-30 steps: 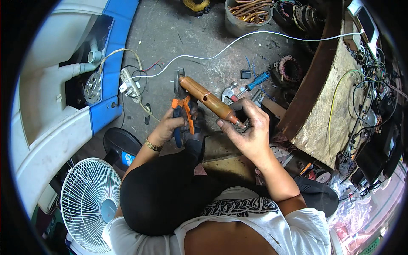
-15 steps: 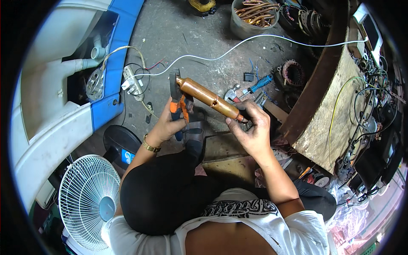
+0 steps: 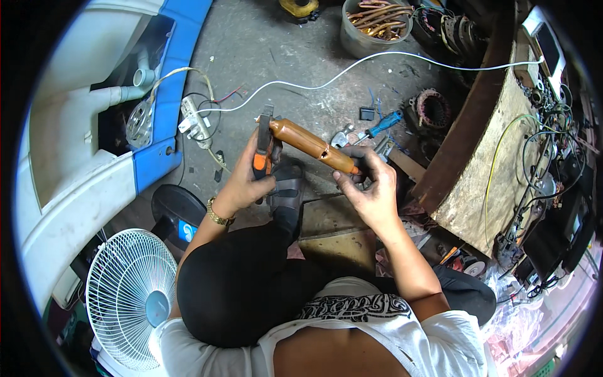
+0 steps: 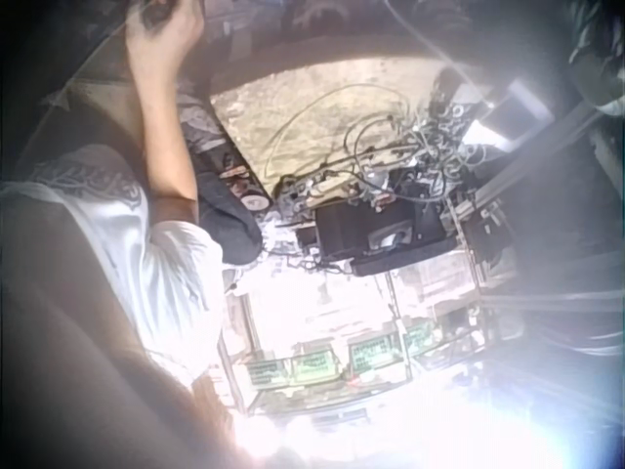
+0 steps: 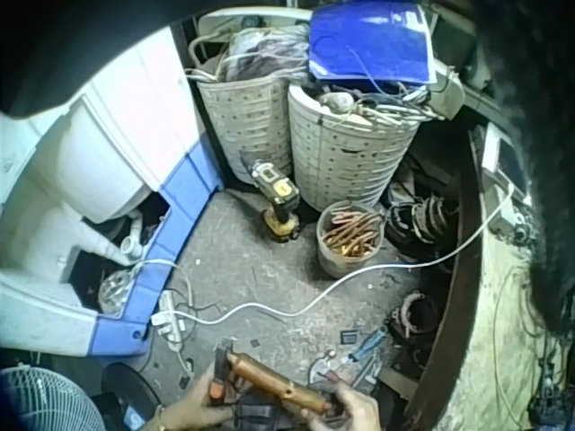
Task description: The person uses an angle grinder to smooth the end of a copper pipe and then uses a pipe cutter to trim the piece. They then handle an electrical component and plug a wire into a power strip.
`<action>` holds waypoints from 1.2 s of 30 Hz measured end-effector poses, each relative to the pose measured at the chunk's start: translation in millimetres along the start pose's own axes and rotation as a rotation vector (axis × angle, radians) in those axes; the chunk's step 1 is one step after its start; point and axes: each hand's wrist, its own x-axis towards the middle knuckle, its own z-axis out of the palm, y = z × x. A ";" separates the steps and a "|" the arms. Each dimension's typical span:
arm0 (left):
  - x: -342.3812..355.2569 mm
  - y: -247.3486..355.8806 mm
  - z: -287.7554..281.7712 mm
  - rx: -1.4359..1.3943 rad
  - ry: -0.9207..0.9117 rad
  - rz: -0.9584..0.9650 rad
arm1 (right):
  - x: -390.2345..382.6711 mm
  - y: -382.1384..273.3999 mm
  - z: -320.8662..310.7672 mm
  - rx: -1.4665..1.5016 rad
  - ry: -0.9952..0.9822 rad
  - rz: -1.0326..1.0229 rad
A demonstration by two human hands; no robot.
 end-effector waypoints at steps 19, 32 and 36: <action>52.7 -115.8 -19.1 0.370 0.122 0.000 | -12.5 -11.5 -23.5 -0.142 -0.024 -0.017; 109.1 -153.1 2.2 1.208 0.137 0.005 | -81.7 -48.5 -177.2 -0.461 0.249 -0.210; 101.2 -141.4 6.7 1.379 0.080 -0.051 | -98.1 -26.1 -241.1 -0.783 0.350 -0.213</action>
